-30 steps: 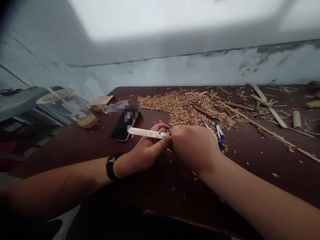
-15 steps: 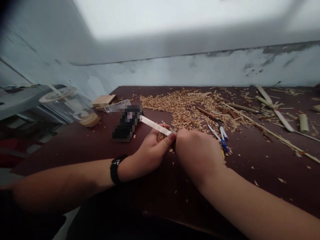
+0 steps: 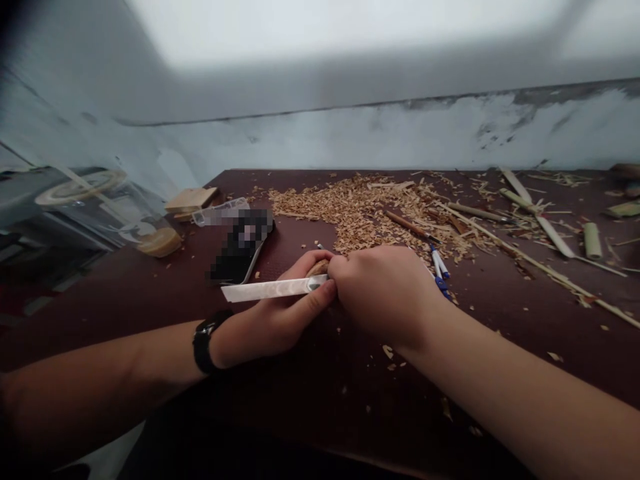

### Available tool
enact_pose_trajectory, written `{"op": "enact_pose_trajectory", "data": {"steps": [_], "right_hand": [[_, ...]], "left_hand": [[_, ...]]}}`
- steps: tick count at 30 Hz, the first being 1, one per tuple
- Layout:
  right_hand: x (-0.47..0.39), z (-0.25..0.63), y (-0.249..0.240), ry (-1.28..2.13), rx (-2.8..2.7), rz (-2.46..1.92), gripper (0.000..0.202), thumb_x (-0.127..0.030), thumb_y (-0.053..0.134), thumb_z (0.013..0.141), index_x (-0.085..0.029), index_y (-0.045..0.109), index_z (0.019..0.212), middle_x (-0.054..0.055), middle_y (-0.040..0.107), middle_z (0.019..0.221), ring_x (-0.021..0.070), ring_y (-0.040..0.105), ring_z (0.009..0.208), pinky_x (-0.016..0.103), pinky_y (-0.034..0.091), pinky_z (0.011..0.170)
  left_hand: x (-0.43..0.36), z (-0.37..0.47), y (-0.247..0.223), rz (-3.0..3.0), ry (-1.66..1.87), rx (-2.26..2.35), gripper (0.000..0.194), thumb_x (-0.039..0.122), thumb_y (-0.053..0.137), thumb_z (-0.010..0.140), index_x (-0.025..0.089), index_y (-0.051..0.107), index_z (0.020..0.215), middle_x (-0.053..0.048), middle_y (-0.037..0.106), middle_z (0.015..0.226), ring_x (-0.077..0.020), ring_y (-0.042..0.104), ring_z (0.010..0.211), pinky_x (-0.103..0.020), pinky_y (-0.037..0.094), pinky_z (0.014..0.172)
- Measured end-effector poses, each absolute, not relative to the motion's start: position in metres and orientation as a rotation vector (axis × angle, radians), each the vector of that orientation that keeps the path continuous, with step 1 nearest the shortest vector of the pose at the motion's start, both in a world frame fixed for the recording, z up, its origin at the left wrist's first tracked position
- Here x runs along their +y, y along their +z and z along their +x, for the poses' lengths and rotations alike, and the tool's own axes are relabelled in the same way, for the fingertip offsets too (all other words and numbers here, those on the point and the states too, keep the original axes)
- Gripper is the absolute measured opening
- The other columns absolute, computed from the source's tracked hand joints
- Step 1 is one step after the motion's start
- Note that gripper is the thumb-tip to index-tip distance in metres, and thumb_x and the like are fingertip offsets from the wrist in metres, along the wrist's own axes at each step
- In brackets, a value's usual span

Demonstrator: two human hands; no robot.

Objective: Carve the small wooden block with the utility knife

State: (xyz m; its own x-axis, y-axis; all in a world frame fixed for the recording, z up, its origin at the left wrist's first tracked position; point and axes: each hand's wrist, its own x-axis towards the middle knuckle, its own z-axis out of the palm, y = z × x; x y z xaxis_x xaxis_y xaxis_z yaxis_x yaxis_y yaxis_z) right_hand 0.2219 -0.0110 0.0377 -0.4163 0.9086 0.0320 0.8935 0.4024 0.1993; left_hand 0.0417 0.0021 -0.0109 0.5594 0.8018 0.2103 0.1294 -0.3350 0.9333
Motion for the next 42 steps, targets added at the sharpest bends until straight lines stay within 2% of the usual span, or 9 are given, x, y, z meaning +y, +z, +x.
{"op": "enact_pose_trajectory", "data": {"steps": [6, 10, 13, 17, 20, 23, 30, 35, 42], "right_hand": [[-0.011, 0.225, 0.039, 0.31, 2.509, 1.734, 0.018, -0.016, 0.052, 0.091, -0.023, 0.068, 0.083, 0.007, 0.074, 0.076, 0.0251, 0.069, 0.067, 0.035, 0.027, 0.055], [-0.013, 0.228, 0.036, 0.256, 2.516, 1.734, 0.019, -0.014, 0.05, 0.088, -0.024, 0.064, 0.079, 0.006, 0.071, 0.071, 0.0238, 0.067, 0.063, 0.034, 0.023, 0.054], [-0.012, 0.232, 0.032, 0.18, 2.525, 1.757, 0.012, -0.031, 0.057, 0.089, -0.023, 0.065, 0.084, 0.006, 0.071, 0.074, 0.0241, 0.066, 0.065, 0.034, 0.025, 0.056], [-0.003, 0.237, 0.026, 0.063, 2.506, 1.879, 0.043, -0.064, 0.052, 0.092, -0.024, 0.064, 0.085, 0.008, 0.071, 0.077, 0.0237, 0.061, 0.066, 0.034, 0.027, 0.056], [0.006, 0.244, 0.023, -0.033, 2.499, 1.94, 0.049, -0.069, 0.047, 0.093, -0.024, 0.062, 0.079, 0.006, 0.068, 0.074, 0.0203, 0.056, 0.063, 0.033, 0.029, 0.057], [0.014, 0.254, 0.023, -0.197, 2.641, 1.971, 0.044, -0.065, 0.051, 0.094, -0.024, 0.06, 0.08, 0.003, 0.066, 0.073, 0.0172, 0.054, 0.063, 0.032, 0.033, 0.058], [0.025, 0.279, 0.03, -1.191, 2.535, 2.271, 0.048, -0.073, 0.055, 0.093, -0.025, 0.056, 0.086, -0.003, 0.052, 0.06, 0.0153, 0.047, 0.052, 0.03, 0.035, 0.047], [0.033, 0.283, 0.024, -1.176, 2.485, 2.376, 0.054, -0.074, 0.054, 0.093, -0.027, 0.042, 0.068, -0.003, 0.046, 0.053, 0.0142, 0.045, 0.047, 0.031, 0.036, 0.046], [0.037, 0.284, 0.016, -1.091, 2.555, 2.355, 0.056, -0.077, 0.057, 0.09, -0.025, 0.045, 0.071, -0.004, 0.045, 0.056, 0.0128, 0.041, 0.05, 0.029, 0.03, 0.047]], "left_hand": [[0.001, 0.058, -0.026, 1.668, 0.965, 0.828, 0.034, 0.052, 0.056, 0.104, 0.021, 0.049, 0.118, -0.004, 0.064, 0.097, -0.0193, 0.061, 0.092, -0.035, 0.05, 0.087], [-0.002, 0.056, -0.025, 1.593, 0.953, 0.789, 0.04, 0.052, 0.063, 0.1, 0.021, 0.049, 0.121, -0.003, 0.063, 0.094, -0.0193, 0.061, 0.089, -0.036, 0.05, 0.088], [0.0, 0.047, -0.022, 1.546, 0.851, 0.649, 0.049, 0.039, 0.07, 0.097, 0.021, 0.044, 0.134, -0.007, 0.067, 0.106, -0.0225, 0.065, 0.1, -0.039, 0.051, 0.096], [0.011, 0.03, -0.019, 1.525, 0.674, 0.535, 0.078, 0.025, 0.077, 0.088, 0.028, 0.031, 0.151, -0.012, 0.06, 0.141, -0.0296, 0.061, 0.132, -0.043, 0.05, 0.108], [0.019, 0.023, -0.016, 1.613, 0.615, 0.609, 0.073, 0.027, 0.081, 0.085, 0.025, 0.042, 0.148, -0.013, 0.058, 0.146, -0.033, 0.053, 0.14, -0.044, 0.047, 0.112], [0.021, 0.023, -0.013, 1.421, 0.662, 0.637, 0.065, 0.026, 0.081, 0.083, 0.023, 0.051, 0.141, -0.011, 0.066, 0.136, -0.031, 0.061, 0.128, -0.042, 0.049, 0.107], [0.016, 0.028, -0.006, 0.867, 0.618, 0.344, 0.058, 0.024, 0.07, 0.07, 0.019, 0.065, 0.127, -0.015, 0.073, 0.124, -0.0326, 0.074, 0.101, -0.045, 0.054, 0.092], [0.014, 0.024, -0.003, 0.815, 0.494, 0.211, 0.065, 0.026, 0.069, 0.066, 0.019, 0.067, 0.131, -0.016, 0.072, 0.124, -0.0353, 0.075, 0.1, -0.042, 0.056, 0.084], [0.016, 0.02, -0.001, 0.823, 0.396, 0.174, 0.069, 0.023, 0.072, 0.063, 0.023, 0.066, 0.131, -0.016, 0.068, 0.126, -0.037, 0.071, 0.105, -0.041, 0.063, 0.071]]}}
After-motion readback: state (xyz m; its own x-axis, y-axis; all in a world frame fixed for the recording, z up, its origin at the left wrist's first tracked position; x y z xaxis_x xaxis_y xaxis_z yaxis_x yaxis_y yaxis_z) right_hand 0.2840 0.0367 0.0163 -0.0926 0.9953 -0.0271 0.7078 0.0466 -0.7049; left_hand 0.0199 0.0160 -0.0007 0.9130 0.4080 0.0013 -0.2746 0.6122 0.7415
